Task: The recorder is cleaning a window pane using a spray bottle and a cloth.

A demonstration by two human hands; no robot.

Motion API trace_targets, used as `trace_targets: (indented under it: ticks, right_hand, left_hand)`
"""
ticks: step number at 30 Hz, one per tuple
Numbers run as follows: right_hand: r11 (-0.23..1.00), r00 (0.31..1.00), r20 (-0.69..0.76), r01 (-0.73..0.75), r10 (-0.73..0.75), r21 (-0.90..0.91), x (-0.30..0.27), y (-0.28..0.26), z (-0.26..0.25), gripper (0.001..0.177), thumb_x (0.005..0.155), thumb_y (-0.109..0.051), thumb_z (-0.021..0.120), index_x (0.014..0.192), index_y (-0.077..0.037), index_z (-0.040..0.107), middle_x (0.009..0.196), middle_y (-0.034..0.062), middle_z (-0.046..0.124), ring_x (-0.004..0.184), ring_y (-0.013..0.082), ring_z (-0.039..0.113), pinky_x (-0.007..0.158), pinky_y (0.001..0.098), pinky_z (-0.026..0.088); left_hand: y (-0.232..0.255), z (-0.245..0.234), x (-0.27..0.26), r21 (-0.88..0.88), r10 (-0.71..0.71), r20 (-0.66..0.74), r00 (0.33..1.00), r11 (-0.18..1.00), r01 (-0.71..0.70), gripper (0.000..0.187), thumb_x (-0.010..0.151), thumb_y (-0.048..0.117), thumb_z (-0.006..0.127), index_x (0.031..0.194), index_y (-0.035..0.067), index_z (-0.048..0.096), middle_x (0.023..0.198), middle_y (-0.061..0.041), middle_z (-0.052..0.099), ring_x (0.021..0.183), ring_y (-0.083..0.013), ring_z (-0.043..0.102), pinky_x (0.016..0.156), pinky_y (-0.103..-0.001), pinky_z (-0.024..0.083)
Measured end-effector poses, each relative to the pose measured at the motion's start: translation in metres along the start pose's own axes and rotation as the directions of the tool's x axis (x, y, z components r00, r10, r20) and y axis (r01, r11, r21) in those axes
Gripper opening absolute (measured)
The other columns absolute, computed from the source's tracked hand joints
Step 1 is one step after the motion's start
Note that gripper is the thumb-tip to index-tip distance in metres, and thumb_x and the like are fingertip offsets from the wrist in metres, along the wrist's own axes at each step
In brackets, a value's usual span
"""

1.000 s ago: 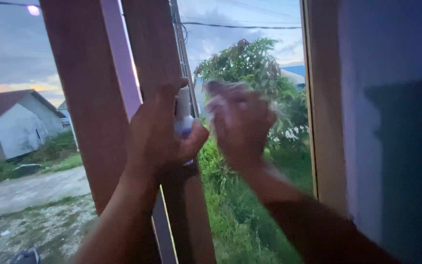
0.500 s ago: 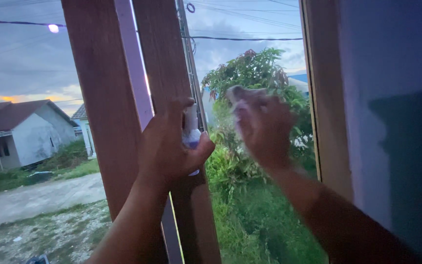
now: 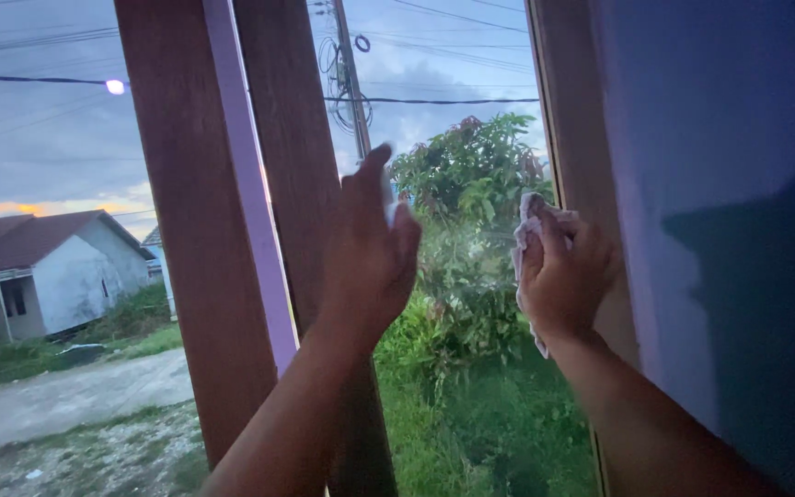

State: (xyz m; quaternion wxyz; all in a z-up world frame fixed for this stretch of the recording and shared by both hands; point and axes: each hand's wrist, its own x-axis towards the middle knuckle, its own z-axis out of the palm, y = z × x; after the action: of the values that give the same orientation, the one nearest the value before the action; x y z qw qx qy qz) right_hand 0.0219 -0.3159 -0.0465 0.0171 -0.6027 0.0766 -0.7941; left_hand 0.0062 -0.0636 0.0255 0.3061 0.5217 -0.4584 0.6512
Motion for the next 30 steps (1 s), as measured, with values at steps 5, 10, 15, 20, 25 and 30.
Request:
trace_targets:
  ticks: [5,10,15,20,25,30]
  right_hand:
    - [1.0,1.0,0.01,-0.019,0.019,-0.008,-0.008,-0.002,0.002,0.042,0.104,-0.031,0.065,0.146,-0.026,0.067,0.121,0.0111,0.057,0.114,0.0371,0.053,0.095,0.0568,0.038]
    - [1.0,0.999,0.035,-0.031,0.031,-0.004,-0.01,-0.001,0.004,0.04,0.103,-0.027,0.064,0.143,-0.022,0.068,0.12,0.0112,0.056,0.114,0.0363,0.053,0.096,0.0562,0.038]
    - [0.999,1.0,0.006,-0.031,0.031,-0.017,-0.01,-0.003,0.005,0.034,0.106,-0.03,0.064,0.138,-0.022,0.07,0.121,0.0113,0.057,0.113,0.0363,0.053,0.097,0.0554,0.037]
    - [0.998,0.998,0.024,-0.05,0.051,-0.042,-0.013,0.001,0.008,0.033,0.106,-0.033,0.063,0.136,-0.022,0.071,0.12,0.0118,0.057,0.11,0.0363,0.053,0.096,0.0553,0.037]
    - [1.0,1.0,0.006,-0.029,0.029,-0.004,-0.009,-0.004,-0.002,0.037,0.105,-0.033,0.062,0.141,-0.025,0.069,0.118,0.0112,0.058,0.109,0.0375,0.054,0.092,0.056,0.038]
    - [1.0,1.0,-0.006,0.005,-0.005,0.01,-0.016,0.006,0.005,0.038,0.107,-0.033,0.063,0.144,-0.026,0.066,0.119,0.0095,0.058,0.112,0.036,0.055,0.096,0.0556,0.038]
  left_hand:
    - [0.024,0.012,0.03,-0.027,-0.124,0.158,0.98,0.991,0.13,0.058,0.101,0.012,0.057,0.155,0.009,0.035,0.134,-0.027,0.052,0.117,-0.0474,0.06,0.094,-0.057,0.052]
    - [0.022,0.019,0.035,0.029,-0.122,0.195,0.973,0.993,0.118,0.073,0.089,0.017,0.073,0.149,0.015,0.033,0.126,-0.024,0.052,0.107,-0.0507,0.061,0.08,-0.058,0.053]
    - [0.021,0.015,0.036,0.05,-0.266,0.285,0.921,0.964,0.262,0.074,0.082,0.006,0.07,0.146,0.016,0.034,0.128,-0.026,0.049,0.092,-0.0511,0.068,0.075,-0.058,0.054]
    - [0.023,0.009,0.033,0.0,-0.216,0.298,0.93,0.974,0.226,0.066,0.082,0.004,0.07,0.14,0.016,0.04,0.129,-0.025,0.054,0.094,-0.0486,0.069,0.076,-0.055,0.055]
    - [0.025,0.005,0.034,-0.044,-0.187,0.257,0.948,0.978,0.205,0.06,0.085,0.004,0.068,0.137,0.014,0.04,0.132,-0.023,0.056,0.093,-0.0467,0.071,0.076,-0.053,0.055]
    - [0.005,0.0,0.027,-0.105,-0.095,0.169,0.981,0.988,0.114,0.067,0.083,0.005,0.066,0.143,0.011,0.039,0.134,-0.024,0.052,0.106,-0.0481,0.067,0.09,-0.052,0.056]
